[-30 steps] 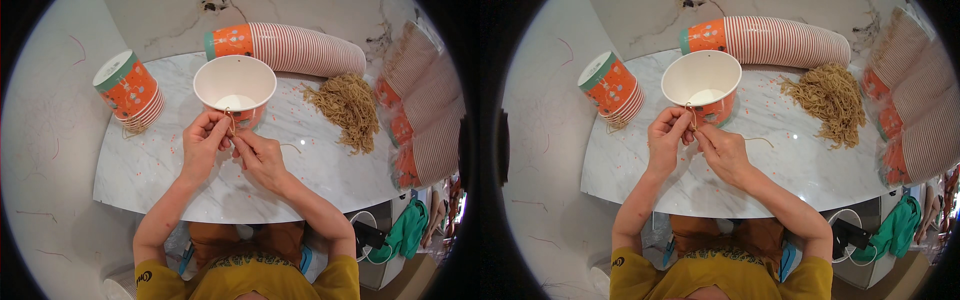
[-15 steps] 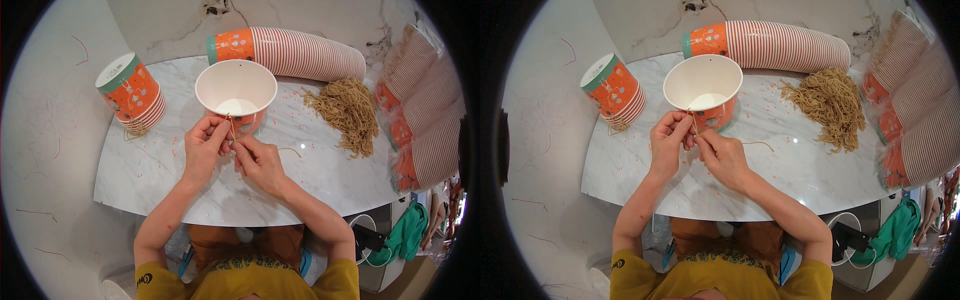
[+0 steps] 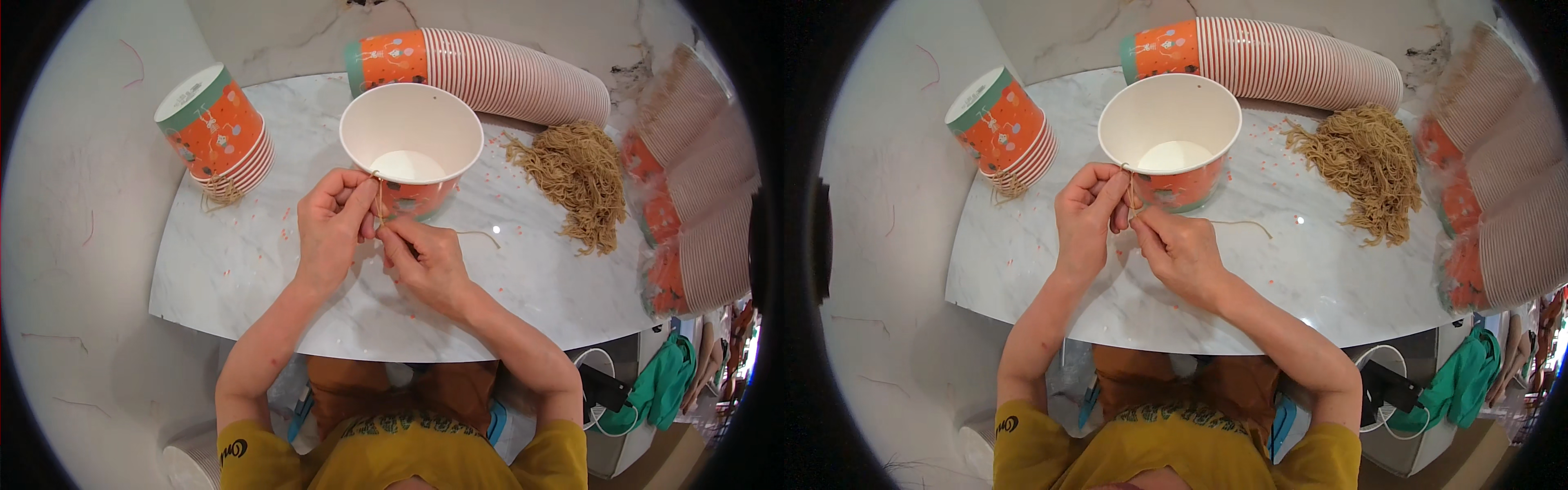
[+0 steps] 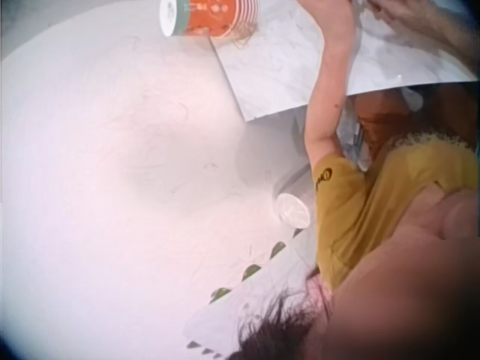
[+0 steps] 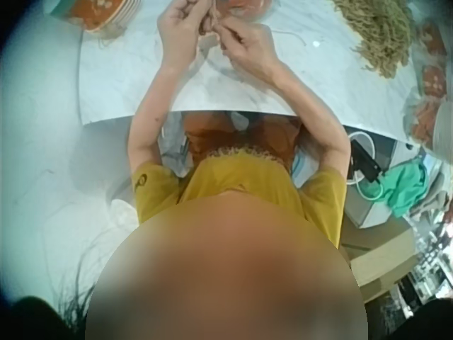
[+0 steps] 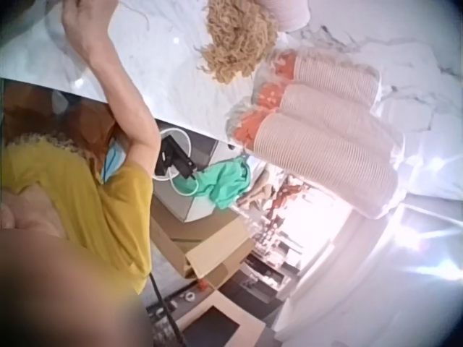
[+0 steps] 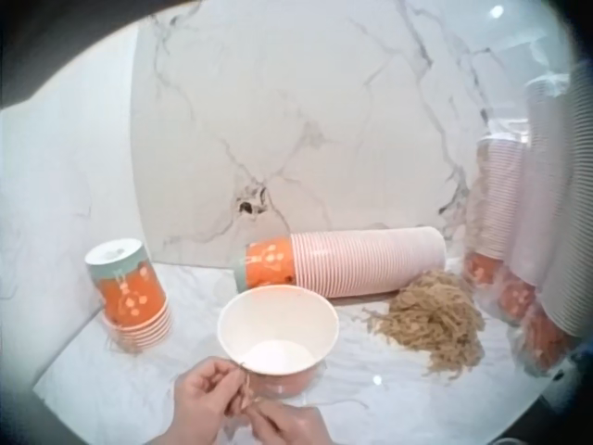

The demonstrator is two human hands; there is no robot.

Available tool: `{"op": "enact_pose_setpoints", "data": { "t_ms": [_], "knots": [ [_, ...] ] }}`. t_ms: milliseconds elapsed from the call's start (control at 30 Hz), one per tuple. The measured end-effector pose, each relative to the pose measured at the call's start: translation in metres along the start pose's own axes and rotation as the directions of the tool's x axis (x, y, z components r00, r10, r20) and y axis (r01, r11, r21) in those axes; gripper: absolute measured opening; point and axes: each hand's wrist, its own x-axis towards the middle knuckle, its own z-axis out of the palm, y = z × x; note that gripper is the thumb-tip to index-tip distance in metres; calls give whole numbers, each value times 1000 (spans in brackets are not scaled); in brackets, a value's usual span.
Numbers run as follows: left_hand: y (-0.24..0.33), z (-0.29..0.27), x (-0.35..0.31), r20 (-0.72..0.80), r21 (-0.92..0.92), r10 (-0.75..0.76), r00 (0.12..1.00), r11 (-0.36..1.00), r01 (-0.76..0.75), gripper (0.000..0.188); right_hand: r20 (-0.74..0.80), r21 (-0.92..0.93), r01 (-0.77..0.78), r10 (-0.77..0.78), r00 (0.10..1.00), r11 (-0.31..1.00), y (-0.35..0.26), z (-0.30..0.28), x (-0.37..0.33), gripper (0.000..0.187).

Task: Tying thin cords or strings through pre-punched holes in paper bowls as part of an assembly task.

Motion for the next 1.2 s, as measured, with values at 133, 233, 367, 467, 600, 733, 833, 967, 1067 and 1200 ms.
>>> {"op": "enact_pose_setpoints", "data": {
  "t_ms": [133, 233, 367, 467, 600, 733, 833, 967, 1067, 1200],
  "knots": [
    [-2, -1, 1, -11, -8, 40, 999, 999, -40, 12, 17, 31, -34, 34, 999, 999, -2, -1, 1, 11],
    [5, -8, 10, 69, 72, -42, 997, 997, 37, 14, 46, 230, -202, 197, 979, 952, -7, -3, 1, 14],
    [16, -19, 16, 190, 58, -197, 962, 980, 189, 16, 80, 391, -318, 312, 947, 864, -9, -5, 3, 18],
    [16, -22, 16, 321, 164, -293, 901, 954, 252, 14, 80, 422, -313, 309, 948, 851, -6, -4, 0, 18],
    [16, -21, 15, 364, 121, -290, 885, 957, 264, 13, 96, 432, -316, 305, 947, 845, -6, -4, -2, 19],
    [17, -25, 16, 334, 115, -286, 898, 958, 262, 14, 111, 443, -325, 308, 945, 836, -6, -2, -1, 19],
    [18, -27, 18, 320, 107, -316, 893, 949, 298, 13, 126, 410, -329, 304, 944, 851, -6, 1, -2, 19],
    [19, -25, 17, 282, 104, -322, 904, 947, 305, 14, 170, 216, -270, 236, 957, 938, -1, 3, -11, 13],
    [17, -25, 18, 249, 67, -323, 913, 946, 317, 14, 109, -40, 71, -66, 992, 997, 10, 10, -13, 9],
    [17, -21, 15, 200, 45, -309, 930, 951, 306, 10, 211, -370, 325, -262, 942, 870, 10, 9, -18, 5]
  ]
}}
